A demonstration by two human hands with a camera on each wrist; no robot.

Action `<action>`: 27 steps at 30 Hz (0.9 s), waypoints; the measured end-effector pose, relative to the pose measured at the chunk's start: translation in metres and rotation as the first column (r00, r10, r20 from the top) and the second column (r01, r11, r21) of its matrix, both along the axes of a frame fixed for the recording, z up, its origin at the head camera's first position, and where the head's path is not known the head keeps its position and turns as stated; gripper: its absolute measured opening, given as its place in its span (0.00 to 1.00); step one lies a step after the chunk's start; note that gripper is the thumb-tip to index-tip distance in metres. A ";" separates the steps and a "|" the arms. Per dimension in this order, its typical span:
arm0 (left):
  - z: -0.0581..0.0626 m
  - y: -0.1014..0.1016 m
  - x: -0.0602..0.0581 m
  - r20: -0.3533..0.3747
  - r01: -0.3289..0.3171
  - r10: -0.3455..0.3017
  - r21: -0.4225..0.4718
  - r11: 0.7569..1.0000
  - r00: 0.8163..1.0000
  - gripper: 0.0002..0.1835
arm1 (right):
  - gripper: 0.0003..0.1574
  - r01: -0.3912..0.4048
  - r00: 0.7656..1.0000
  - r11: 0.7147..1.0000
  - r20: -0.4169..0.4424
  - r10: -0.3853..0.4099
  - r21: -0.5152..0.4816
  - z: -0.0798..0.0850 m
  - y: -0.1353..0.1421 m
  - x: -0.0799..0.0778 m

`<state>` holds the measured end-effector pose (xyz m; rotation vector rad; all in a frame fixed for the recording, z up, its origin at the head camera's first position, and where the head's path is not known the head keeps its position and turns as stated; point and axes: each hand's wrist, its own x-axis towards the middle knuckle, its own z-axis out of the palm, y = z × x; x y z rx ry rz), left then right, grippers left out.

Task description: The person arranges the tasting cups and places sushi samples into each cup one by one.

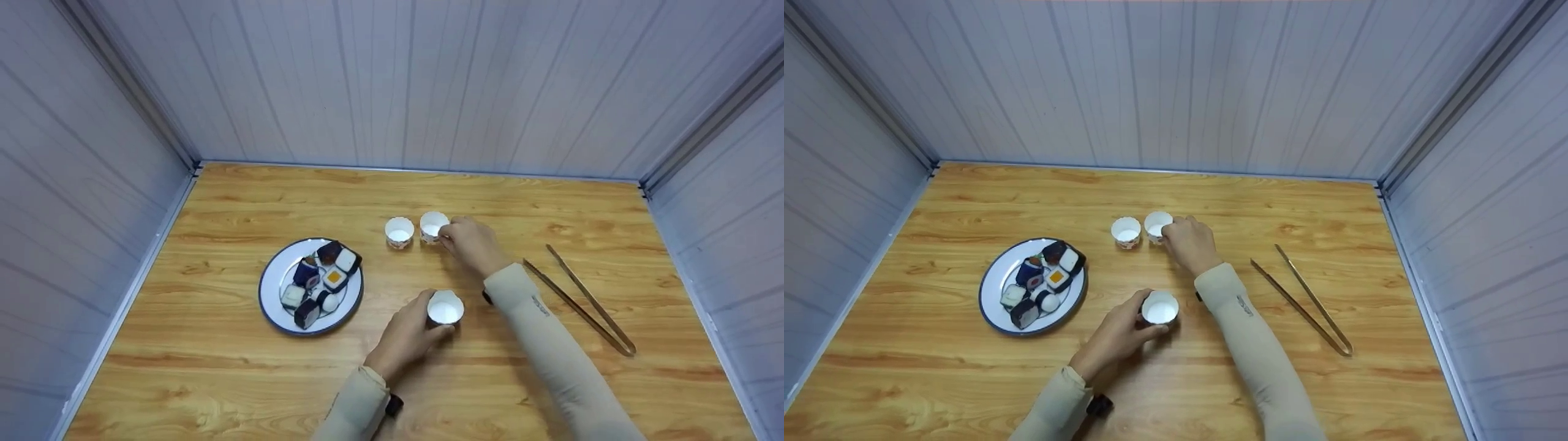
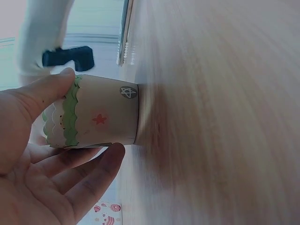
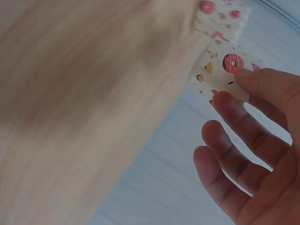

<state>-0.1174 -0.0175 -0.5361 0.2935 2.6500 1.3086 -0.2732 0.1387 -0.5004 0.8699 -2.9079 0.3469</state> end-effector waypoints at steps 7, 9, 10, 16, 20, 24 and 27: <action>0.000 0.002 0.000 0.024 0.005 -0.005 0.011 1.000 1.000 0.38 | 0.06 0.034 0.999 0.999 0.039 -0.035 0.023 -0.014 -0.007 -0.004; 0.000 0.002 0.000 0.016 0.005 -0.005 0.011 1.000 1.000 0.38 | 0.06 0.032 0.999 0.999 0.036 -0.032 0.012 -0.015 -0.008 -0.004; 0.000 0.002 0.000 0.011 0.005 -0.005 0.011 1.000 1.000 0.37 | 0.06 0.031 0.999 1.000 0.035 -0.031 0.006 -0.015 -0.008 -0.004; -0.001 0.001 0.002 -0.017 0.005 -0.005 0.004 1.000 1.000 0.37 | 0.05 0.037 0.999 0.999 0.035 -0.037 -0.001 -0.019 -0.011 -0.006; -0.002 0.000 0.002 -0.038 0.009 -0.009 -0.001 1.000 0.999 0.38 | 0.07 0.047 0.999 0.999 0.019 -0.047 0.025 -0.019 -0.012 -0.003; -0.002 -0.001 0.001 -0.039 0.008 -0.008 -0.006 1.000 0.999 0.38 | 0.14 0.018 0.999 1.000 -0.042 -0.018 -0.011 -0.010 -0.006 0.011; -0.003 -0.002 0.001 -0.036 0.003 -0.003 -0.012 1.000 0.999 0.38 | 0.16 -0.041 0.993 0.997 -0.117 0.033 -0.066 0.002 0.001 0.027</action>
